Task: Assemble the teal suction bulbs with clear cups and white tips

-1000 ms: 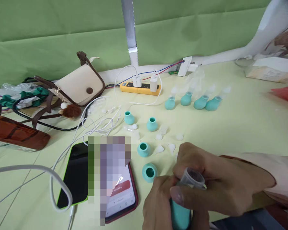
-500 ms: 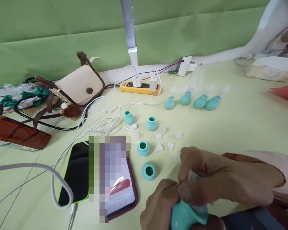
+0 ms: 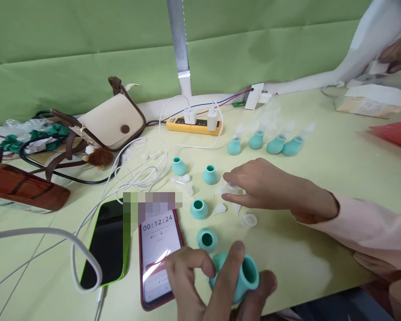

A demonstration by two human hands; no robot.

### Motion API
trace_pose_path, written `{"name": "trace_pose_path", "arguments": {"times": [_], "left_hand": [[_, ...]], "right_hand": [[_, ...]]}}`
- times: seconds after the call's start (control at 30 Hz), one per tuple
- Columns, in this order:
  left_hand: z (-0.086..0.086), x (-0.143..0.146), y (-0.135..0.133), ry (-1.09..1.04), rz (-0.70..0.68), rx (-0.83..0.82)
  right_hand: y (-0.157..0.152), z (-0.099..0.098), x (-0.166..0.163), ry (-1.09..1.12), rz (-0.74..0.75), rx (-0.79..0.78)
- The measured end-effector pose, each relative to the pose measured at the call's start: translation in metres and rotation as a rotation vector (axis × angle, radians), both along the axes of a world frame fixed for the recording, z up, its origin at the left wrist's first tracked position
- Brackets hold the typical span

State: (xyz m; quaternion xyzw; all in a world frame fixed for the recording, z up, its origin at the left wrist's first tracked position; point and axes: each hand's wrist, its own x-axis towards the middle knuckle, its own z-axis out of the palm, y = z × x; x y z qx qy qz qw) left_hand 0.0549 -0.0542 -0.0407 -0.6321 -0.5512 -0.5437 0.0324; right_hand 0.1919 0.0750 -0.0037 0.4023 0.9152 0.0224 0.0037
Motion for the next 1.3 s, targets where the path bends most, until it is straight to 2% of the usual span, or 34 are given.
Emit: {"name": "trace_pose_path", "arguments": {"times": [0.1,0.2,0.37,0.43,0.53,0.67,0.77,0.97,1.1,1.23,1.3], "left_hand": [[0.000,0.006,0.005,0.104,0.015,-0.030],[0.001,0.010,0.008,0.164,0.036,-0.071],[0.002,0.006,0.008,0.189,0.063,-0.019],[0.000,0.005,0.009,0.219,0.049,-0.046],[-0.007,0.006,0.012,0.279,0.023,-0.216],[-0.017,0.009,0.016,0.335,0.019,-0.339],[-0.020,0.013,0.017,0.453,0.023,-0.408],[-0.027,0.018,0.016,0.624,-0.016,-0.539],[-0.030,0.011,0.015,0.699,-0.003,-0.525],[-0.018,-0.007,0.015,0.755,-0.121,-0.446],[-0.014,-0.017,0.014,0.703,-0.058,-0.400]], "right_hand": [[0.009,-0.011,0.005,-0.102,0.027,0.024],[0.013,-0.013,0.010,-0.123,0.060,0.014],[0.014,-0.004,0.014,-0.098,0.048,-0.031],[0.016,0.004,0.016,-0.076,0.027,-0.056],[0.021,0.016,0.023,0.012,-0.077,-0.052],[0.037,0.023,0.032,0.294,-0.285,0.174],[0.055,0.015,0.038,0.434,-0.370,0.254],[0.083,-0.010,0.041,0.448,-0.385,0.044],[0.089,-0.017,0.040,0.467,-0.401,0.017],[0.090,-0.018,0.039,0.479,-0.426,0.028],[0.089,-0.016,0.039,0.489,-0.449,0.044]]}}
